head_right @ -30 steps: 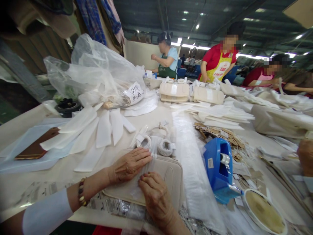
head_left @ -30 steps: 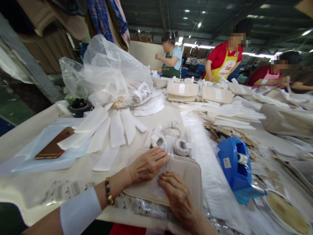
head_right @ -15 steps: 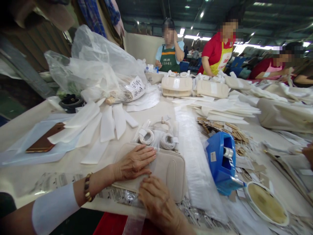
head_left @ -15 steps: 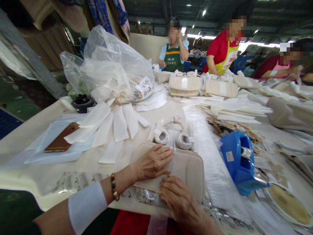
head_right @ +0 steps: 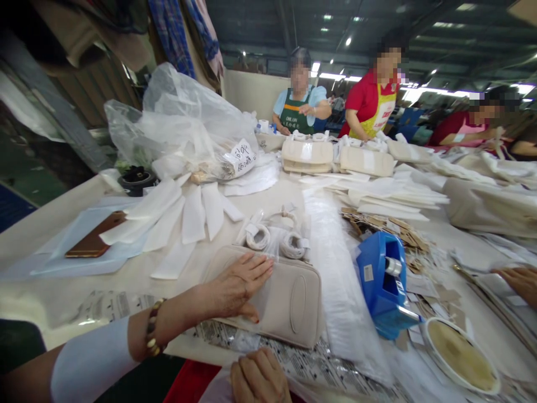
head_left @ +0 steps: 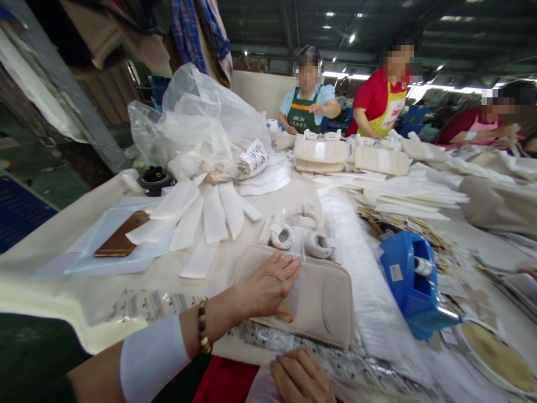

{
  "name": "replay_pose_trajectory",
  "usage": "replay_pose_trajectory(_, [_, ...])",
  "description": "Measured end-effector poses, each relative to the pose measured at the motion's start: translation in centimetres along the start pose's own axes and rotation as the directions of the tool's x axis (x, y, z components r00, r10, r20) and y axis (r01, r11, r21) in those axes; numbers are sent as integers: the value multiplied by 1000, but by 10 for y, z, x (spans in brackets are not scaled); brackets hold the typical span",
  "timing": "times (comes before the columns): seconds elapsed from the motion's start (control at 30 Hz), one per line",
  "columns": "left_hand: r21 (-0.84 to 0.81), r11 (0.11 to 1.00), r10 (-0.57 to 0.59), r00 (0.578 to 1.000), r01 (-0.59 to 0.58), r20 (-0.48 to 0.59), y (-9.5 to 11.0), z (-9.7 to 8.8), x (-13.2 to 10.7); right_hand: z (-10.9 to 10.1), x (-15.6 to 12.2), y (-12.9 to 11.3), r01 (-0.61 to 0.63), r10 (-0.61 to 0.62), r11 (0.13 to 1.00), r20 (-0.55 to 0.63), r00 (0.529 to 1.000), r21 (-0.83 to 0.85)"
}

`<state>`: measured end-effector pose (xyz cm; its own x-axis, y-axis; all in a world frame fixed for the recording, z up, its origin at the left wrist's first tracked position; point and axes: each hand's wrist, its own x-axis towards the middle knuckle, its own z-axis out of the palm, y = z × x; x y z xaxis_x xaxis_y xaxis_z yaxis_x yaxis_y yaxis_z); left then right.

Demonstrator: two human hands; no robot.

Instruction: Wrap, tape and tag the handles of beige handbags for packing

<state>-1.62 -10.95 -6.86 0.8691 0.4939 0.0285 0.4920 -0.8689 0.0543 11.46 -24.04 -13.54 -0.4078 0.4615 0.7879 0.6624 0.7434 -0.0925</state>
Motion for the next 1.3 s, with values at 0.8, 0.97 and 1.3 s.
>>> replay_pose_trajectory(0.8, [-26, 997, 69, 962, -79, -264, -6, 48, -14, -21, 84, 74, -262, 246, 931, 93, 965, 254])
replay_pose_trajectory(0.97, [-122, 980, 100, 920, -157, -379, -8, 51, -16, -3, 82, 106, -378, 349, 909, 177, 920, 173])
replay_pose_trajectory(1.3, [-375, 900, 107, 947, -222, -304, -6, 22, -30, 13, 65, 107, -433, 427, 901, 176, 887, -3])
